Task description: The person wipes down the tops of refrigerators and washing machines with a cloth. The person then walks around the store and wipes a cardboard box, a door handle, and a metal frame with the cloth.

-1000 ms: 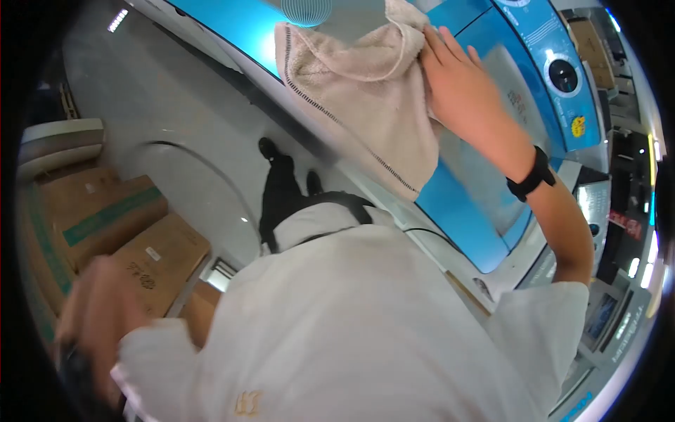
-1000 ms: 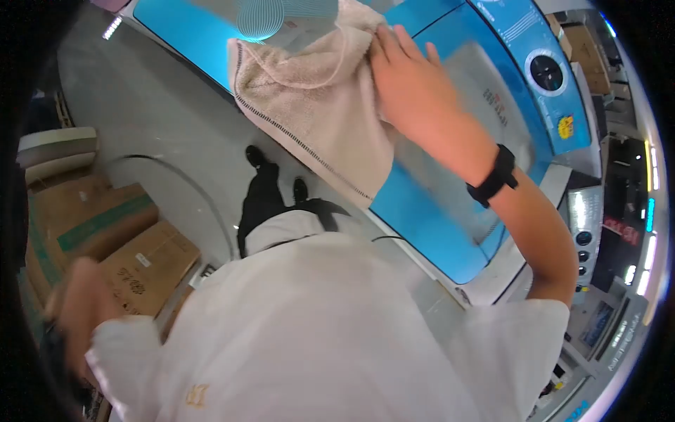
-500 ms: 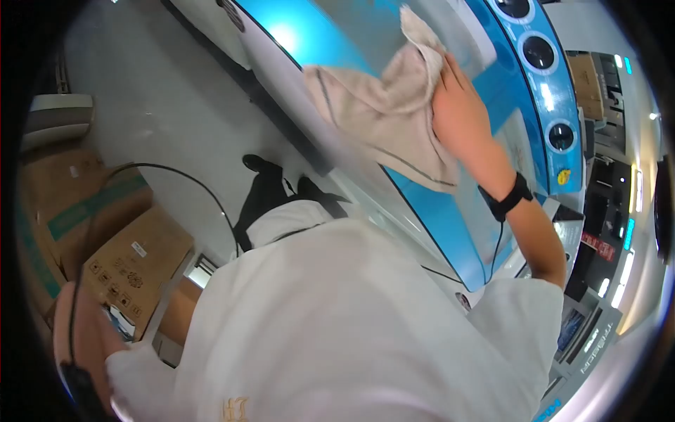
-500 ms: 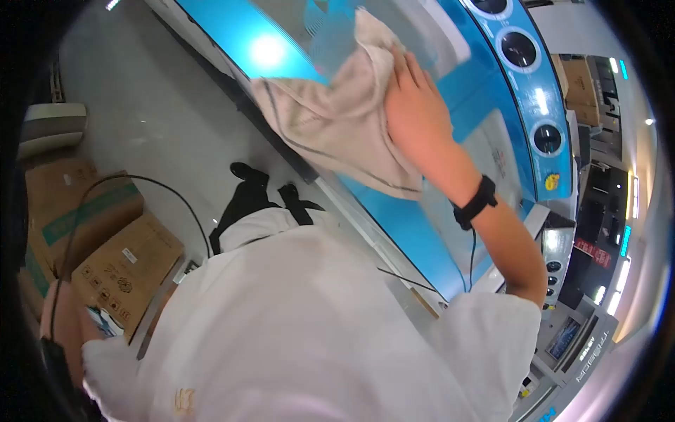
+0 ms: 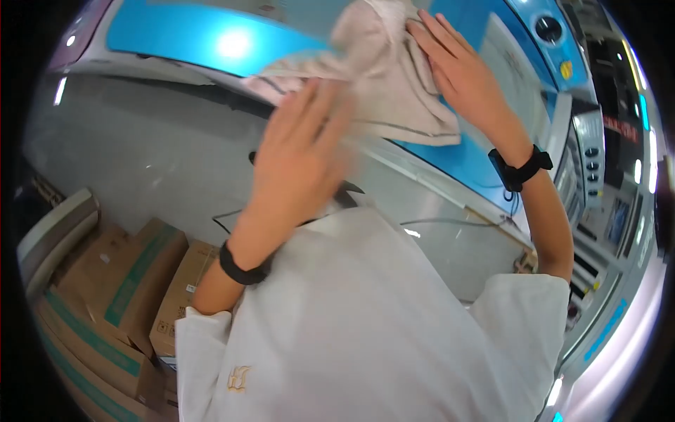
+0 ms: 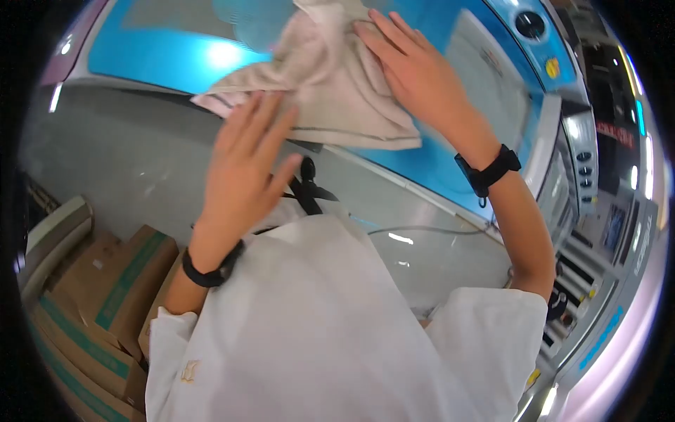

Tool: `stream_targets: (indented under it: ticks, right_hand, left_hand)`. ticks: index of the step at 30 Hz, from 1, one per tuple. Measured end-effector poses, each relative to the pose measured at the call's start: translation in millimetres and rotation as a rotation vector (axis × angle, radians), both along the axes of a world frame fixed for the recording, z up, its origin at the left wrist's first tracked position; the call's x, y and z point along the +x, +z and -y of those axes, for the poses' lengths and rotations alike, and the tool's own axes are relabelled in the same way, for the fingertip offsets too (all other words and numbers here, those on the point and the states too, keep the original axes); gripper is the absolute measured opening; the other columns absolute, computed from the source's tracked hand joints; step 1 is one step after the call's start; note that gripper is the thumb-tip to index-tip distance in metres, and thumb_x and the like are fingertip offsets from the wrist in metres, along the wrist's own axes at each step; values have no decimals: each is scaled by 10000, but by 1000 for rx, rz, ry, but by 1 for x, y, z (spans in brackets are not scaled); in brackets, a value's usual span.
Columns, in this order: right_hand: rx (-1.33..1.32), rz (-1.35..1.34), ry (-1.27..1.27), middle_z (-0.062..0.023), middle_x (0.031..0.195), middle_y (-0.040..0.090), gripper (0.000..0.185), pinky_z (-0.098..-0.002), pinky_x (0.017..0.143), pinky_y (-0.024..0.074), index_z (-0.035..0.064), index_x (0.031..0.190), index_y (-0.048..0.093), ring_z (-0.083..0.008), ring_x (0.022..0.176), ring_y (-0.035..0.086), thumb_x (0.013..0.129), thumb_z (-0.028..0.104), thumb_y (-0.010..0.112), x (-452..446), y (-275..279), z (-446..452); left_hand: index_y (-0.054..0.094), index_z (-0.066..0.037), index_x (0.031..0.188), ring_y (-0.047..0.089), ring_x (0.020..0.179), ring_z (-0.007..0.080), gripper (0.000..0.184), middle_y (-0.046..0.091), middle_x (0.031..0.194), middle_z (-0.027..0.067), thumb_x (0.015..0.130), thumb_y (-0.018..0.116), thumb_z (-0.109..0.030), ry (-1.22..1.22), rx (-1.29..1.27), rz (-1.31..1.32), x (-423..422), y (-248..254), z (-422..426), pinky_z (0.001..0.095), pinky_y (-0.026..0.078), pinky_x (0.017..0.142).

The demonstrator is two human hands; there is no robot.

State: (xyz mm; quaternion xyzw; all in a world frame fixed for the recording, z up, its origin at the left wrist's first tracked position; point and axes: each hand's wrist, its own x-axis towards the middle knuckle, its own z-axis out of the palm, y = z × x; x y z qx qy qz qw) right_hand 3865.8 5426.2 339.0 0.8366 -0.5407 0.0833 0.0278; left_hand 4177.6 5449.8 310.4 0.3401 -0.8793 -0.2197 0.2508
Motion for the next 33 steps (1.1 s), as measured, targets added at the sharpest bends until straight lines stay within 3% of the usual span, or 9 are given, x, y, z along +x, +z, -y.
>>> stream_targets:
  ticks: [9, 12, 13, 15, 16, 18, 22, 23, 33]
  right_hand:
    - [196, 33, -231, -125, 1632, 393, 556, -464, 1195, 358, 145, 1497, 542, -385, 1487, 382, 956, 34, 608, -64, 54, -147]
    - [315, -368, -391, -190, 1510, 505, 498, -533, 1121, 422, 53, 1376, 595, -382, 1378, 501, 886, 102, 674, 24, 108, -211]
    - [469, -35, -213, -199, 1487, 514, 519, -530, 1100, 435, 48, 1389, 585, -387, 1349, 516, 890, 142, 690, 40, 117, -215]
    - [999, 724, 61, -217, 1441, 531, 572, -524, 1057, 462, 37, 1417, 566, -398, 1292, 546, 899, 221, 723, 73, 136, -222]
    - [919, 1074, 518, -199, 1437, 535, 571, -525, 1042, 471, 53, 1417, 575, -394, 1273, 555, 906, 255, 732, 74, 115, -225]
    - [873, 1089, 567, -191, 1446, 529, 565, -527, 1050, 467, 81, 1430, 567, -394, 1270, 553, 920, 265, 725, 72, 73, -217]
    - [476, 478, -205, -201, 1518, 481, 553, -558, 1135, 381, 109, 1468, 546, -415, 1341, 515, 944, 218, 685, 106, 68, -190]
    - [359, 291, -266, -212, 1565, 455, 557, -560, 1180, 333, 99, 1489, 536, -424, 1382, 493, 954, 192, 662, 103, 62, -178]
    - [-161, 270, -392, -313, 1576, 366, 598, -670, 1180, 244, 46, 1510, 470, -509, 1463, 345, 973, 244, 643, 159, -34, -21]
  left_hand:
    - [644, -213, 1410, 472, 1387, 432, 471, 525, 1507, 191, 951, 666, -315, 193, -342, 209, -54, -3, 6, 557, 348, 1144]
    - [627, -299, 1426, 445, 1399, 468, 443, 533, 1496, 188, 987, 621, -360, 318, -420, 330, -74, -10, 12, 588, 326, 1153]
    - [616, -331, 1435, 432, 1404, 484, 432, 536, 1491, 187, 1006, 597, -376, 366, -435, 376, -81, -13, 12, 603, 315, 1158]
    - [592, -115, 1422, 430, 1386, 500, 486, 519, 1473, 240, 969, 600, -291, 414, -405, 372, -100, -15, 6, 602, 323, 1161]
    - [584, -63, 1421, 433, 1376, 510, 505, 518, 1465, 253, 961, 601, -270, 420, -402, 338, -103, -15, 5, 608, 324, 1160]
    - [574, -16, 1426, 442, 1352, 532, 528, 524, 1449, 266, 954, 601, -250, 413, -401, 244, -102, -16, 1, 626, 320, 1156]
    - [606, -285, 1448, 439, 1401, 485, 468, 533, 1497, 180, 985, 623, -346, 303, -436, 156, -68, -24, 5, 590, 319, 1165]
    - [620, -257, 1424, 467, 1369, 471, 464, 555, 1467, 175, 967, 643, -335, 277, -409, 122, -57, -25, 9, 583, 332, 1155]
    - [617, -15, 1233, 579, 1173, 466, 370, 655, 1210, 174, 925, 656, -217, 409, -178, -52, 81, -18, 111, 533, 448, 1009]
